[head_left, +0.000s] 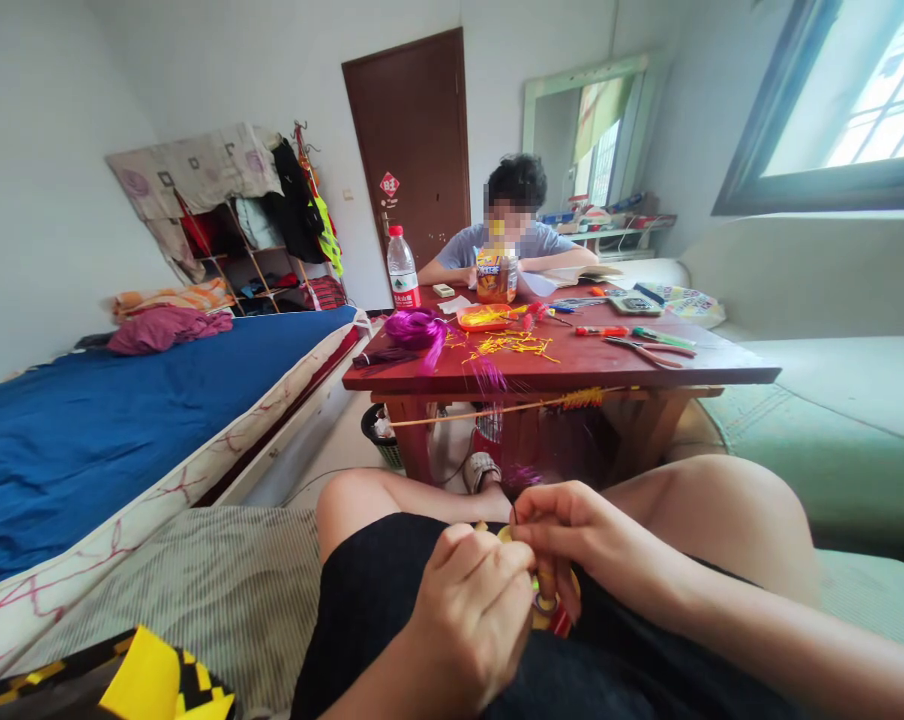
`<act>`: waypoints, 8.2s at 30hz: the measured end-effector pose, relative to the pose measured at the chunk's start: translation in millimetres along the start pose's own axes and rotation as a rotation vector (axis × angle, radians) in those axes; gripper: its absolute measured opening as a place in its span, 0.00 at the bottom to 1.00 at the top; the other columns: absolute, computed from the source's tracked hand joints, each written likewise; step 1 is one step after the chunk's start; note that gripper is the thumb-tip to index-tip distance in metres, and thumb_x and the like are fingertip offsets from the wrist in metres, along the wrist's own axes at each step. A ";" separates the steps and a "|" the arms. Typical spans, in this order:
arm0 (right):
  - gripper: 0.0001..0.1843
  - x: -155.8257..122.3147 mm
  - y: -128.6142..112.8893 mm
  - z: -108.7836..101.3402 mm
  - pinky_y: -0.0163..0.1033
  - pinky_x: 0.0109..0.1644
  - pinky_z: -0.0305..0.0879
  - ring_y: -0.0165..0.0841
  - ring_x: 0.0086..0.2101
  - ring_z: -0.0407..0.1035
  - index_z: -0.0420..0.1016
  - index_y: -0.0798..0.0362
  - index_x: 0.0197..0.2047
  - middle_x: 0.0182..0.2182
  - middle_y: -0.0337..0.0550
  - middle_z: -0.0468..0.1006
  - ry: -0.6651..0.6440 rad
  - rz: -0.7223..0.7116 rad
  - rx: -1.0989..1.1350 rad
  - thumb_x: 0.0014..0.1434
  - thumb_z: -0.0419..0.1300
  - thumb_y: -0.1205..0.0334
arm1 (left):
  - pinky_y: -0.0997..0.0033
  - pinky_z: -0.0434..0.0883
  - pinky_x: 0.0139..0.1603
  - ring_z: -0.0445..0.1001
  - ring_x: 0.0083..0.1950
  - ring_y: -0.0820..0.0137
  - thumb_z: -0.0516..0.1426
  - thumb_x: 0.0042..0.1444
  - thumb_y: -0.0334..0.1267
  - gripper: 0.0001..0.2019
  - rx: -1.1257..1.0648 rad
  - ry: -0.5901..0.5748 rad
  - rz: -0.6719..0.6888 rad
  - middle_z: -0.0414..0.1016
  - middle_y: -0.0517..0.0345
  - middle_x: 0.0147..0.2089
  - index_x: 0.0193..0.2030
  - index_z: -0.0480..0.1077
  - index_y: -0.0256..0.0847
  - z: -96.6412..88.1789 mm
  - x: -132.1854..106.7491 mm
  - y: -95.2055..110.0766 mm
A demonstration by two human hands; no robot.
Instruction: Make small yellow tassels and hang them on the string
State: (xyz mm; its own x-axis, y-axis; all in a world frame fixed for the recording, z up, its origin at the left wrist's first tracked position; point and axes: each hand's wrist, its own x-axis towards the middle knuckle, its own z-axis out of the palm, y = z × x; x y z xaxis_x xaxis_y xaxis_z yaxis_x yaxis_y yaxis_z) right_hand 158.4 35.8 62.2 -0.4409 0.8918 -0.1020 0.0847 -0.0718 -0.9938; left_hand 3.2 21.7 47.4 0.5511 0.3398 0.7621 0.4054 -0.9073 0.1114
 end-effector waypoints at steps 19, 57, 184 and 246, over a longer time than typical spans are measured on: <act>0.09 -9.8 -4.8 -1.8 0.34 0.19 0.66 0.29 0.17 0.68 0.63 0.52 0.28 0.18 0.37 0.72 0.081 -0.207 -0.368 0.59 0.50 0.59 | 0.68 0.62 0.41 0.66 0.39 0.68 0.52 0.50 0.25 0.08 -0.203 0.026 -0.349 0.71 0.53 0.38 0.28 0.70 0.38 2.5 1.3 4.3; 0.11 -30.0 -8.1 -11.7 0.46 0.53 0.62 0.31 0.25 0.71 0.71 0.60 0.39 0.23 0.42 0.76 0.011 -1.225 -1.460 0.59 0.48 0.75 | 0.77 0.59 0.28 0.63 0.23 0.77 0.60 0.33 0.31 0.04 -1.456 -0.126 -1.507 0.67 0.62 0.20 0.19 0.69 0.35 -3.6 18.5 -2.8; 0.10 -12.8 50.8 14.6 0.30 0.21 0.56 0.23 0.15 0.58 0.68 0.57 0.20 0.14 0.32 0.66 0.022 0.153 0.342 0.40 0.63 0.59 | 0.65 0.53 0.41 0.66 0.32 0.71 0.56 0.45 0.24 0.07 0.044 -0.256 -0.375 0.73 0.67 0.24 0.24 0.66 0.40 -3.8 -11.2 7.3; 0.18 -23.7 49.3 13.9 0.40 0.49 0.67 0.30 0.24 0.70 0.70 0.53 0.29 0.22 0.41 0.74 0.184 -0.826 -1.012 0.62 0.42 0.70 | 0.76 0.63 0.28 0.69 0.22 0.74 0.63 0.37 0.30 0.10 -1.370 -0.208 -1.412 0.74 0.58 0.20 0.28 0.68 0.35 2.6 -14.5 -10.4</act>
State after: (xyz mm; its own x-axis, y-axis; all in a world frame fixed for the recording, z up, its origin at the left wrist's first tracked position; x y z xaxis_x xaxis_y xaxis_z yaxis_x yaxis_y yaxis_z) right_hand 160.6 4.9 15.0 -0.5645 0.5648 0.6019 0.5128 0.8114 -0.2805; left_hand -7.2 26.9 33.6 0.5000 0.7897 -0.3554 -0.1243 0.4716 0.8730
